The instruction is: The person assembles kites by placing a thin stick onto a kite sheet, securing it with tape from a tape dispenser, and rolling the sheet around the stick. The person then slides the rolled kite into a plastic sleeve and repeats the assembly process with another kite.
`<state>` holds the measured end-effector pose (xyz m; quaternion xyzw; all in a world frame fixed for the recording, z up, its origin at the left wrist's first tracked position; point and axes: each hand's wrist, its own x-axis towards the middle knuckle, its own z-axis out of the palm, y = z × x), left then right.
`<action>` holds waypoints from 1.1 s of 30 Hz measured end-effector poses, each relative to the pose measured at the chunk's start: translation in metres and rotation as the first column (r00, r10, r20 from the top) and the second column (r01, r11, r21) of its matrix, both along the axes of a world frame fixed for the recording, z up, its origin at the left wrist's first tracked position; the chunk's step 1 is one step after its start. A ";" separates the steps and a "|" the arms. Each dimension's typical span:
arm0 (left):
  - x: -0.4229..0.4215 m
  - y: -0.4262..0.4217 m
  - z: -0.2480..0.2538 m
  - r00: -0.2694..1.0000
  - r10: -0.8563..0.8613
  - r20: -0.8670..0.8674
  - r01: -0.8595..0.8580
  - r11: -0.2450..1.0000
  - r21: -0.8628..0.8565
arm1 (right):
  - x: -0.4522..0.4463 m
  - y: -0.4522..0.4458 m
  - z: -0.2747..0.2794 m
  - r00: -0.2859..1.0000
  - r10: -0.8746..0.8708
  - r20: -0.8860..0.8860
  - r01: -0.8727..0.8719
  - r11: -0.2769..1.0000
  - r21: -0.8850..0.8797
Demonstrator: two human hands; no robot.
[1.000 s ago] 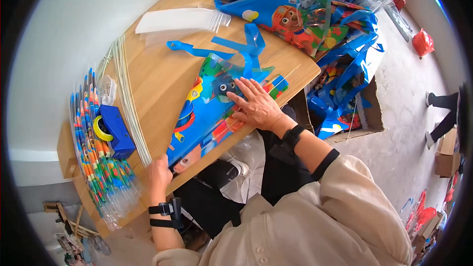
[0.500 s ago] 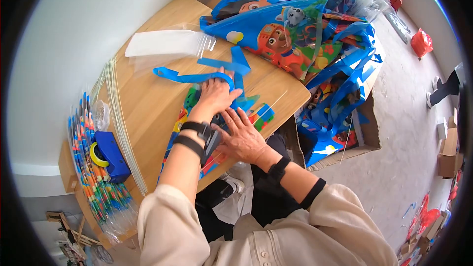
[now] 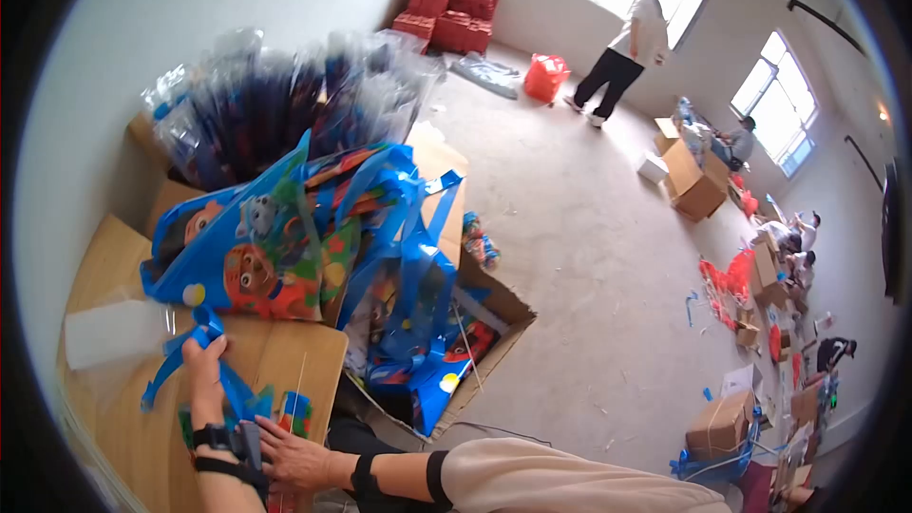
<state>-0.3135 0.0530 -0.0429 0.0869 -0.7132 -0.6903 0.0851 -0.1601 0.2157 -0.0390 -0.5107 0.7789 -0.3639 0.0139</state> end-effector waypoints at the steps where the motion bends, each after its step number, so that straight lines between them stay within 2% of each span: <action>1: 0.021 0.009 0.045 0.992 -0.041 0.120 0.018 0.982 0.189 | 0.000 -0.001 0.001 0.999 -0.034 -0.025 0.034 0.999 -0.012; 3: 0.043 0.004 0.073 0.978 -0.192 0.087 0.156 0.937 0.314 | -0.001 0.001 0.005 0.999 -0.033 -0.037 0.034 0.999 0.021; 4: 0.051 -0.008 0.070 0.967 -0.255 0.010 0.239 0.919 0.312 | 0.000 0.003 0.004 0.998 -0.038 -0.044 0.039 0.999 0.028; 5: 0.068 -0.017 0.072 0.968 -0.245 -0.055 0.246 0.881 0.404 | 0.002 0.003 0.005 0.997 -0.069 -0.032 0.069 0.997 -0.022; 7: 0.106 -0.027 0.093 0.895 -0.337 -0.291 0.424 0.846 0.324 | 0.005 0.001 0.007 0.996 -0.088 -0.031 0.086 0.994 -0.072; 9: 0.161 -0.041 0.104 0.935 -0.190 -0.300 0.276 0.921 0.275 | 0.003 0.003 0.012 0.995 -0.102 -0.016 0.101 0.994 -0.048; 11: 0.224 -0.084 0.081 0.911 -0.205 -0.359 0.322 0.896 0.306 | 0.004 0.005 0.013 0.994 -0.097 -0.047 0.096 0.995 -0.023; 12: 0.268 -0.098 0.087 0.983 -0.050 -0.176 0.061 0.996 0.059 | 0.004 0.005 0.016 0.993 -0.100 -0.057 0.100 0.995 -0.001; 13: 0.298 -0.109 0.097 0.985 0.167 -0.033 -0.170 0.958 -0.232 | 0.001 0.006 0.013 0.994 -0.085 -0.064 0.085 0.996 0.000; 14: 0.306 -0.118 0.120 0.967 -0.237 -0.099 0.231 0.971 -0.062 | -0.003 0.006 0.007 0.990 -0.094 -0.105 0.100 0.994 0.044; 15: 0.319 -0.128 0.139 0.794 -0.572 -0.206 0.596 0.800 0.075 | 0.000 0.002 -0.003 0.988 -0.092 -0.126 0.103 0.991 0.081; 16: 0.354 -0.156 0.100 0.978 -0.194 -0.072 0.200 0.976 0.089 | -0.002 0.005 -0.007 0.981 -0.100 -0.168 0.113 0.991 0.068; 17: 0.388 -0.150 0.084 0.966 0.249 0.071 -0.250 0.968 0.017 | -0.005 0.009 0.006 0.979 -0.092 -0.184 0.102 0.994 0.047; 18: 0.419 -0.163 0.077 0.940 0.277 0.197 -0.272 0.961 -0.053 | -0.003 0.012 0.014 0.979 -0.112 -0.168 0.122 0.991 0.052; 20: 0.440 -0.129 0.128 0.841 0.314 0.440 -0.260 0.949 -0.180 | -0.004 0.011 0.013 0.965 -0.097 -0.242 0.125 0.986 0.106; 21: 0.459 -0.175 0.104 0.712 0.284 0.642 0.215 0.783 -0.584 | -0.004 0.011 0.020 0.967 -0.101 -0.232 0.123 0.989 0.081; 22: 0.456 -0.156 0.112 0.562 0.589 0.581 0.339 0.476 -0.811 | -0.002 0.008 0.017 0.970 -0.098 -0.221 0.122 0.987 0.100; 23: 0.468 -0.160 0.098 0.615 0.726 0.306 0.367 0.079 -0.927 | -0.004 0.006 0.017 0.966 -0.107 -0.233 0.137 0.983 0.119; 25: 0.433 -0.145 0.118 0.754 0.654 0.058 0.060 0.020 -0.998 | -0.002 0.005 0.020 0.965 -0.097 -0.243 0.137 0.978 0.156; 27: 0.383 -0.126 0.128 0.837 0.535 0.111 -0.178 0.460 -0.870 | -0.001 0.004 0.018 0.972 -0.079 -0.223 0.119 0.977 0.174; 28: 0.346 -0.099 0.141 0.855 0.493 0.159 -0.183 0.575 -0.798 | 0.000 0.004 0.018 0.970 -0.086 -0.226 0.129 0.975 0.180; 29: 0.315 -0.080 0.133 0.911 0.406 0.074 -0.235 0.658 -0.716 | -0.001 0.003 0.019 0.967 -0.099 -0.233 0.144 0.972 0.186; 30: 0.282 -0.062 0.125 0.943 0.326 0.062 -0.217 0.746 -0.630 | -0.001 0.003 0.020 0.972 -0.095 -0.214 0.141 0.967 0.212; 31: 0.254 -0.051 0.112 0.979 0.195 0.059 -0.113 0.760 -0.640 | -0.001 0.003 0.021 0.973 -0.100 -0.208 0.145 0.967 0.211; 33: 0.204 -0.033 0.073 0.982 0.025 -0.186 -0.173 0.507 -0.845 | -0.002 0.005 0.021 0.975 -0.104 -0.199 0.144 0.970 0.197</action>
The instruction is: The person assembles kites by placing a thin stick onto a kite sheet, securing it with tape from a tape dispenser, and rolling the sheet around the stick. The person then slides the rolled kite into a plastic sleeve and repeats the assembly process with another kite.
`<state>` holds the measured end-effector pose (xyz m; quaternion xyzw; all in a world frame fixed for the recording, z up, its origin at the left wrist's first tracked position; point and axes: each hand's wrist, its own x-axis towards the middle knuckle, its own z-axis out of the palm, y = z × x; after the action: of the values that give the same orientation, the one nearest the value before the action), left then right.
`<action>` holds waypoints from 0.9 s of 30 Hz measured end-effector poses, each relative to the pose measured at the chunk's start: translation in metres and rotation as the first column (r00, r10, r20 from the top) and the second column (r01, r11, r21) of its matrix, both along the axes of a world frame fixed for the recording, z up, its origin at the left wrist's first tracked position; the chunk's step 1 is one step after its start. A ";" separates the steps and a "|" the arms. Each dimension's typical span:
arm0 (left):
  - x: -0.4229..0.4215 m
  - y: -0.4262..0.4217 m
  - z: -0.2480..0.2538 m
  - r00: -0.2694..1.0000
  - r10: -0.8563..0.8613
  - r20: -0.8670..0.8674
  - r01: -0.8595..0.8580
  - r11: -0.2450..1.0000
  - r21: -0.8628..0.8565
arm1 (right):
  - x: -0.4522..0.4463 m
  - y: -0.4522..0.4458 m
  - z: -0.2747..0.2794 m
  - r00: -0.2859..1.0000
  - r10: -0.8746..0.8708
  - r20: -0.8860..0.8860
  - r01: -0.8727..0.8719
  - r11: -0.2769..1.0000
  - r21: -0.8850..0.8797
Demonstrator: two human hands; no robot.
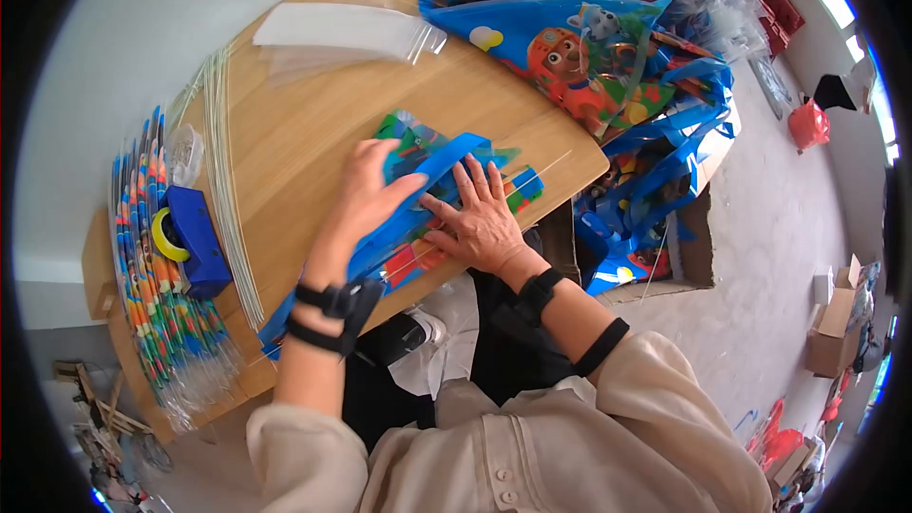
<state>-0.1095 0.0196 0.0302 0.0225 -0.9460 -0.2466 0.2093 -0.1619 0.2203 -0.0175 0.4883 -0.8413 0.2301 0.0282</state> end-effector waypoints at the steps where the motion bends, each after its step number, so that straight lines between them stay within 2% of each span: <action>1: -0.012 0.010 -0.011 1.000 -0.008 0.003 0.008 1.000 0.000 | 0.001 0.000 0.000 1.000 -0.008 0.003 0.008 1.000 0.000; 3: -0.031 0.025 -0.022 0.954 0.188 0.233 -0.162 0.979 -0.128 | 0.000 0.001 -0.002 1.000 -0.011 0.013 0.011 1.000 -0.024; 4: -0.038 0.024 -0.025 0.956 0.178 0.235 -0.152 0.980 -0.126 | 0.000 0.001 -0.003 1.000 -0.021 0.015 0.021 1.000 -0.022; 6: -0.044 0.020 -0.027 0.850 0.111 0.515 -0.202 0.972 0.123 | 0.000 0.002 0.000 0.999 -0.018 0.033 0.019 1.000 -0.004; 7: -0.038 0.021 -0.033 0.924 0.106 0.368 -0.180 0.968 0.173 | 0.000 0.002 0.000 0.999 -0.017 0.033 0.017 1.000 0.022; 8: -0.032 0.019 -0.031 0.923 0.103 0.370 -0.177 0.969 0.172 | 0.000 0.002 -0.001 0.999 -0.021 0.036 0.020 1.000 0.020; 10: -0.020 0.015 -0.019 0.858 -0.028 0.513 -0.236 0.866 0.442 | 0.000 0.002 -0.004 0.999 -0.019 0.035 0.020 0.999 -0.039; 12: -0.007 0.017 -0.011 0.895 -0.035 0.446 -0.206 0.852 0.481 | 0.000 0.002 -0.002 0.999 -0.034 0.031 0.034 0.999 -0.021; 14: 0.001 0.017 -0.011 0.862 -0.071 0.502 -0.359 0.615 0.703 | 0.001 0.001 -0.003 0.999 -0.047 0.027 0.047 0.999 0.002; 15: 0.005 0.017 -0.006 0.781 -0.108 0.615 -0.449 0.588 0.673 | 0.002 -0.001 -0.006 0.998 -0.064 0.014 0.065 0.997 -0.046; 16: 0.010 0.016 -0.008 0.782 -0.111 0.614 -0.446 0.589 0.674 | 0.003 -0.002 -0.009 0.997 -0.079 0.002 0.079 0.992 -0.094; 19: 0.022 0.017 -0.008 0.746 -0.146 0.650 -0.458 0.596 0.660 | 0.003 -0.003 -0.005 0.996 -0.084 -0.008 0.084 0.996 -0.020; 20: 0.023 0.021 -0.007 0.747 -0.153 0.647 -0.451 0.598 0.662 | 0.002 -0.002 -0.004 0.996 -0.087 -0.009 0.088 0.996 0.032; 22: 0.025 0.033 -0.006 0.868 -0.096 0.487 -0.217 0.809 0.547 | 0.002 -0.001 -0.004 0.995 -0.092 -0.024 0.094 0.994 0.057; 23: 0.026 0.041 0.002 0.839 -0.093 0.536 -0.198 0.866 0.460 | 0.002 -0.002 -0.005 0.995 -0.088 -0.038 0.090 0.993 0.076; 24: 0.027 0.040 -0.005 0.840 -0.094 0.534 -0.196 0.866 0.461 | 0.002 -0.002 -0.007 0.995 -0.089 -0.041 0.091 0.993 0.077; 25: 0.028 0.038 -0.018 0.933 -0.107 0.345 -0.008 0.949 0.315 | 0.002 -0.003 -0.011 0.995 -0.093 -0.044 0.093 0.996 -0.016; 26: 0.027 0.041 -0.015 0.976 -0.163 0.146 0.146 0.982 0.119 | 0.002 -0.004 -0.010 0.994 -0.099 -0.047 0.093 0.990 -0.110; 27: 0.029 0.041 -0.011 0.955 -0.212 0.205 0.138 0.935 0.327 | 0.003 -0.005 -0.010 0.994 -0.102 -0.048 0.096 0.989 -0.110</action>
<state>-0.0801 0.0609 0.0195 -0.0007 -0.9121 -0.4047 0.0657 -0.1587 0.2156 -0.0273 0.4497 -0.8499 0.2601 0.0883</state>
